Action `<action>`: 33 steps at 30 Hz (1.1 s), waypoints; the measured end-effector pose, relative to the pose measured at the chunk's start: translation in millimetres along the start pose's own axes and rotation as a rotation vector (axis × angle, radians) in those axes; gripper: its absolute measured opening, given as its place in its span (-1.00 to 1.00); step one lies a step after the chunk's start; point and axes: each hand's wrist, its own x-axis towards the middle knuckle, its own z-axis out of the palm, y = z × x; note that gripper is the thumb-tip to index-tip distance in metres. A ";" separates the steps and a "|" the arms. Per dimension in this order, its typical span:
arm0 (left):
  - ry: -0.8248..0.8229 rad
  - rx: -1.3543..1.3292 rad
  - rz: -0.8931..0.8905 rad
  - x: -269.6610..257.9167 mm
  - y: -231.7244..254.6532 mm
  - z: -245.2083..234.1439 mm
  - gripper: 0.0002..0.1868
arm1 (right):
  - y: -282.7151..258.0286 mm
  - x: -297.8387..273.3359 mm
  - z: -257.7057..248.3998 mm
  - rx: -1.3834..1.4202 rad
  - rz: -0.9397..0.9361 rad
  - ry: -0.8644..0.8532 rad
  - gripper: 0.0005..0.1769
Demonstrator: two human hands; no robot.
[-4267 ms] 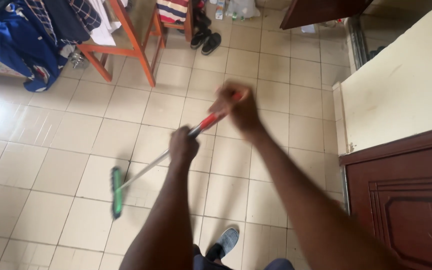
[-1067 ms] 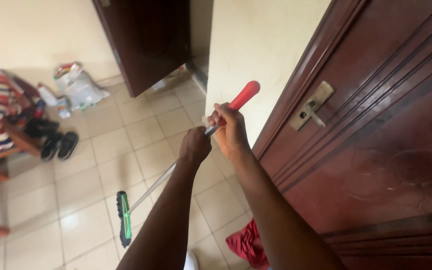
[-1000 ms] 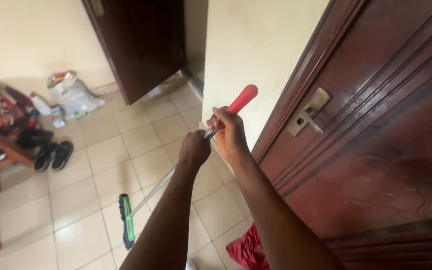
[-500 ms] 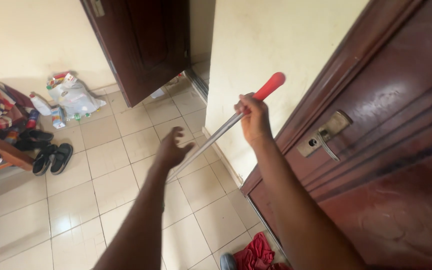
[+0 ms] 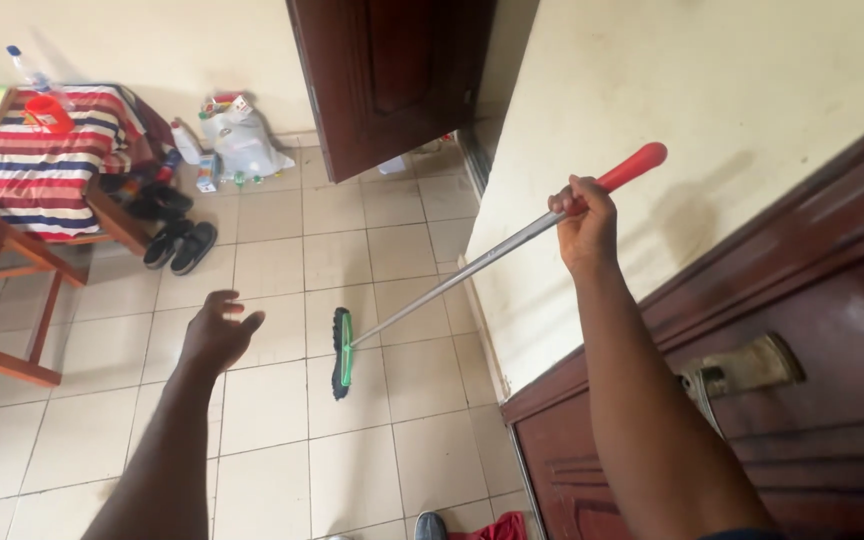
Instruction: Folded clothes and put them in the closet, swept the tiled floor with a broom, and moved a spray bottle to a desk.
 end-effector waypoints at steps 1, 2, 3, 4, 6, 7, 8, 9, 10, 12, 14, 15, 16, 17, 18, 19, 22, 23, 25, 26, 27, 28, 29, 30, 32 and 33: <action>0.000 0.002 -0.011 -0.2 -3.4 5.6 -0.29 | 1.7 7.5 -11.4 0.002 0.011 0.000 -0.68; 0.011 0.020 -0.002 -0.5 -7.6 11.0 -0.30 | 4.1 14.4 -22.4 0.008 0.022 0.003 -0.67; 0.020 0.037 0.003 -2.9 -13.8 16.8 -0.32 | 7.8 20.1 -33.7 0.013 0.037 0.006 -0.66; 0.019 0.039 -0.012 -8.9 -14.8 21.5 -0.32 | 8.7 26.2 -45.4 0.014 0.052 0.006 -0.66; 0.017 0.081 -0.044 -12.4 -11.9 26.5 -0.31 | 10.8 47.2 -63.1 0.045 0.067 -0.002 -0.68; 0.021 0.083 -0.051 -13.1 -15.1 28.0 -0.31 | 10.5 51.2 -69.4 0.048 0.074 -0.005 -0.68; 0.015 0.087 -0.068 -14.3 -18.2 29.0 -0.32 | 9.9 54.8 -75.3 0.036 0.080 0.007 -0.67; 0.008 0.091 -0.085 -15.0 -20.8 30.8 -0.33 | 8.6 58.4 -82.0 0.022 0.085 0.021 -0.67; 0.010 0.092 -0.090 -16.7 -23.4 32.0 -0.33 | 7.6 58.9 -85.2 0.025 0.090 0.019 -0.67; 0.013 0.098 -0.104 -13.9 -22.5 34.9 -0.33 | 1.6 63.3 -93.4 -0.017 0.113 0.055 -0.66; 0.009 0.099 -0.112 -4.6 -19.3 41.0 -0.33 | 0.8 74.9 -104.2 -0.028 0.089 0.074 -0.67; -0.003 0.102 -0.126 -2.9 -19.9 43.8 -0.33 | 0.5 76.0 -110.6 -0.042 0.073 0.101 -0.67; -0.006 0.105 -0.124 -1.0 -13.6 44.7 -0.33 | 0.1 78.3 -112.8 -0.042 0.072 0.105 -0.67; -0.013 0.096 -0.107 -2.0 -8.3 48.3 -0.33 | -1.0 78.7 -117.4 -0.040 0.098 0.100 -0.67; -0.019 0.087 -0.091 -3.1 -3.0 51.8 -0.33 | -2.2 79.0 -122.0 -0.037 0.125 0.095 -0.67; -0.021 0.088 -0.087 -1.0 -2.5 58.2 -0.33 | -0.7 80.5 -121.1 -0.038 0.121 0.098 -0.67; -0.052 0.085 -0.063 5.0 6.5 68.5 -0.34 | 3.2 85.0 -115.1 -0.009 0.090 0.132 -0.77; -0.090 0.088 -0.075 1.7 11.7 69.5 -0.35 | 3.8 82.2 -114.1 -0.012 0.086 0.158 -0.79; -0.127 0.088 -0.092 -1.3 14.4 74.0 -0.37 | 7.5 78.8 -117.3 -0.015 0.087 0.181 -0.81; -0.131 0.090 -0.082 -0.6 12.1 77.0 -0.37 | 10.7 78.5 -121.2 -0.092 0.085 0.180 -0.82; -0.128 0.092 -0.070 2.6 10.1 77.0 -0.37 | 15.6 81.3 -121.7 -0.164 0.081 0.174 -0.80; -0.120 0.089 -0.074 3.2 7.7 80.4 -0.37 | 21.5 80.7 -131.8 -0.161 0.083 0.166 -0.80; -0.110 0.101 -0.054 3.9 3.9 81.3 -0.38 | 30.2 80.7 -139.8 -0.291 0.089 0.198 -0.80; -0.100 0.113 -0.035 4.5 -0.9 81.6 -0.38 | 39.4 80.1 -147.2 -0.421 0.094 0.229 -0.79; -0.093 0.092 -0.056 0.4 -10.2 82.6 -0.39 | 48.9 67.3 -144.7 -0.510 0.112 0.233 -0.76; -0.093 0.072 -0.066 -1.2 -14.3 83.5 -0.41 | 54.1 63.1 -143.5 -0.603 0.120 0.246 -0.70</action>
